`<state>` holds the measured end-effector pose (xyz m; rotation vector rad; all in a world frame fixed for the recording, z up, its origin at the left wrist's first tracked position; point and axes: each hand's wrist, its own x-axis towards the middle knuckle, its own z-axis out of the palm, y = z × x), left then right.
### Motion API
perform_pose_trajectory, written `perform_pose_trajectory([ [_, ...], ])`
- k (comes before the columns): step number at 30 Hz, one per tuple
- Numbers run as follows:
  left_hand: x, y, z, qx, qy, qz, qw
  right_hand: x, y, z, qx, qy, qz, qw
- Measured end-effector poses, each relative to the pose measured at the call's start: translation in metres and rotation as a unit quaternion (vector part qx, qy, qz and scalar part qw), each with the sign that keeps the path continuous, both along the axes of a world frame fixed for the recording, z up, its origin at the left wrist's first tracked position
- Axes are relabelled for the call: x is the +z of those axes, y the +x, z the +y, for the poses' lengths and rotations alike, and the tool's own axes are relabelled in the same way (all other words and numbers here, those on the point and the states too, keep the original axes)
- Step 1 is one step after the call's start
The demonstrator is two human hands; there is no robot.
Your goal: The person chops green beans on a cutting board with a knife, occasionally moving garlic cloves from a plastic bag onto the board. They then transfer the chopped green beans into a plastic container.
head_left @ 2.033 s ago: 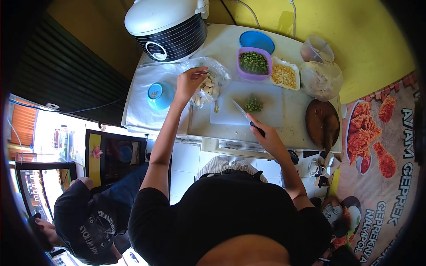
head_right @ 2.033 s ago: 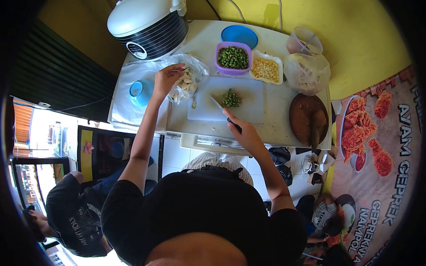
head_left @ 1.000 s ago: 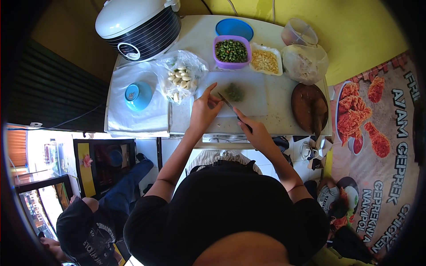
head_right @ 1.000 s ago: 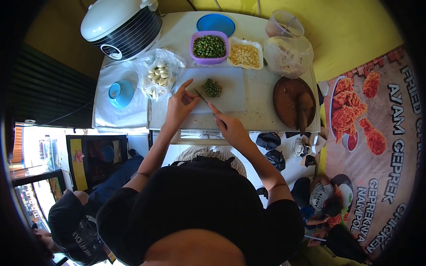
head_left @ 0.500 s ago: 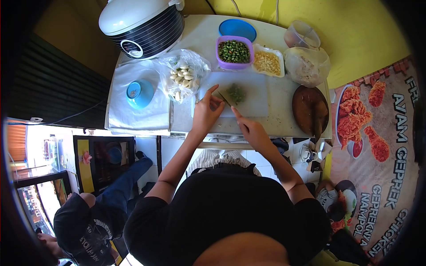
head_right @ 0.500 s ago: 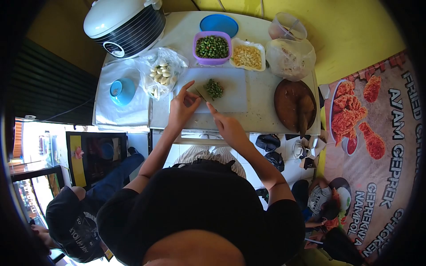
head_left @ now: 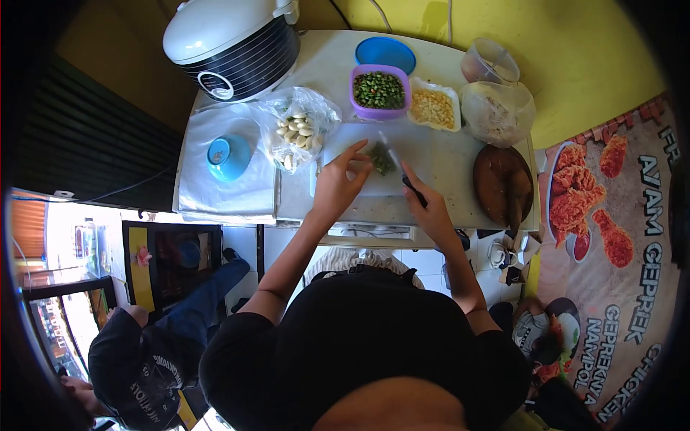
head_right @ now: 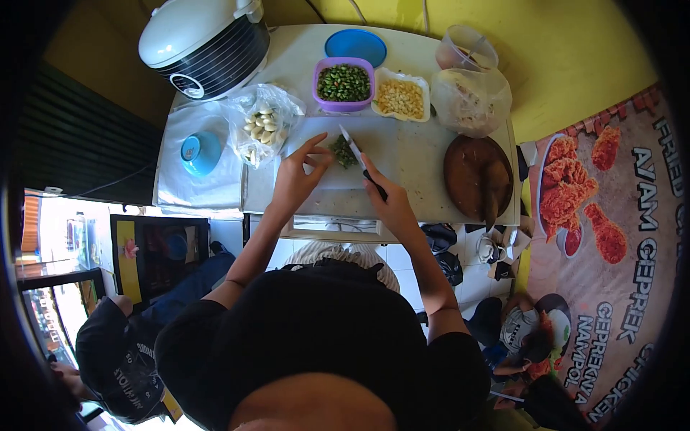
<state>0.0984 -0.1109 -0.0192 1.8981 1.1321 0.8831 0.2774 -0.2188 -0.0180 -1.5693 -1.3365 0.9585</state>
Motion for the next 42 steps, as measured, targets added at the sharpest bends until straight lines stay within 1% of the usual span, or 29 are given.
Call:
perform_pose_trajectory([
  [2, 0.022, -0.017, 0.004, -0.027, 0.017, -0.025, 0.999, -0.002, 0.005, 0.000, -0.002, 0.004, -0.001, 1.000],
  [4, 0.039, -0.036, 0.018, 0.006, 0.022, -0.040, 0.999, 0.000, 0.007, 0.000, 0.010, -0.008, 0.005, 1.000],
  [5, 0.048, -0.044, 0.027, 0.051, 0.030, -0.025, 0.998, 0.001, 0.007, 0.001, 0.011, -0.025, 0.016, 0.999],
  [6, 0.051, -0.053, 0.040, 0.082, 0.080, -0.016, 0.993, 0.002, 0.007, 0.002, 0.010, -0.042, 0.026, 0.999],
  [8, 0.049, -0.072, 0.063, 0.105, 0.109, 0.027, 0.988, 0.002, 0.007, 0.005, 0.022, -0.039, 0.020, 0.999],
  [9, 0.047, -0.078, 0.073, 0.108, 0.111, 0.027, 0.987, 0.002, 0.007, 0.008, 0.026, -0.036, 0.014, 0.999],
  [11, 0.040, -0.089, 0.088, 0.100, 0.093, 0.168, 0.976, 0.004, 0.006, 0.013, 0.034, -0.032, 0.015, 0.999],
  [12, 0.035, -0.092, 0.095, 0.103, 0.093, 0.167, 0.976, 0.005, 0.006, 0.015, 0.039, -0.029, 0.017, 0.999],
  [14, 0.024, -0.097, 0.106, 0.126, 0.083, 0.248, 0.957, 0.007, 0.006, 0.019, 0.045, -0.024, 0.014, 0.999],
  [19, 0.023, -0.091, 0.113, 0.150, 0.084, 0.268, 0.948, 0.000, 0.010, 0.024, 0.060, 0.012, 0.000, 0.998],
  [22, 0.020, -0.085, 0.118, 0.160, 0.088, 0.297, 0.937, -0.001, 0.011, 0.021, 0.065, -0.002, 0.000, 0.998],
  [24, 0.017, -0.081, 0.123, 0.136, 0.100, 0.340, 0.925, 0.001, 0.009, 0.017, 0.062, -0.030, 0.005, 0.998],
  [25, 0.016, -0.077, 0.125, 0.135, 0.100, 0.340, 0.925, 0.002, 0.009, 0.015, 0.062, -0.031, 0.005, 0.998],
  [27, 0.014, -0.068, 0.130, 0.150, 0.086, 0.398, 0.901, 0.002, 0.007, 0.010, 0.073, -0.050, 0.006, 0.996],
  [30, 0.009, -0.071, 0.137, 0.143, 0.073, 0.388, 0.908, 0.006, 0.001, 0.003, 0.083, -0.049, -0.012, 0.995],
  [31, 0.012, -0.069, 0.137, 0.138, 0.068, 0.415, 0.897, 0.005, 0.000, 0.001, 0.080, -0.049, -0.011, 0.996],
  [32, 0.010, -0.071, 0.137, 0.136, 0.069, 0.415, 0.897, 0.004, -0.002, -0.001, 0.090, -0.032, -0.008, 0.995],
  [34, 0.007, -0.079, 0.138, 0.108, 0.089, 0.365, 0.921, 0.000, -0.004, -0.004, 0.098, -0.013, -0.005, 0.995],
  [40, 0.006, -0.086, 0.129, 0.119, 0.093, 0.352, 0.924, -0.001, -0.014, -0.012, 0.133, -0.043, -0.013, 0.990],
  [42, 0.004, -0.087, 0.129, 0.122, 0.084, 0.336, 0.930, -0.001, -0.016, -0.013, 0.141, -0.039, -0.044, 0.988],
])
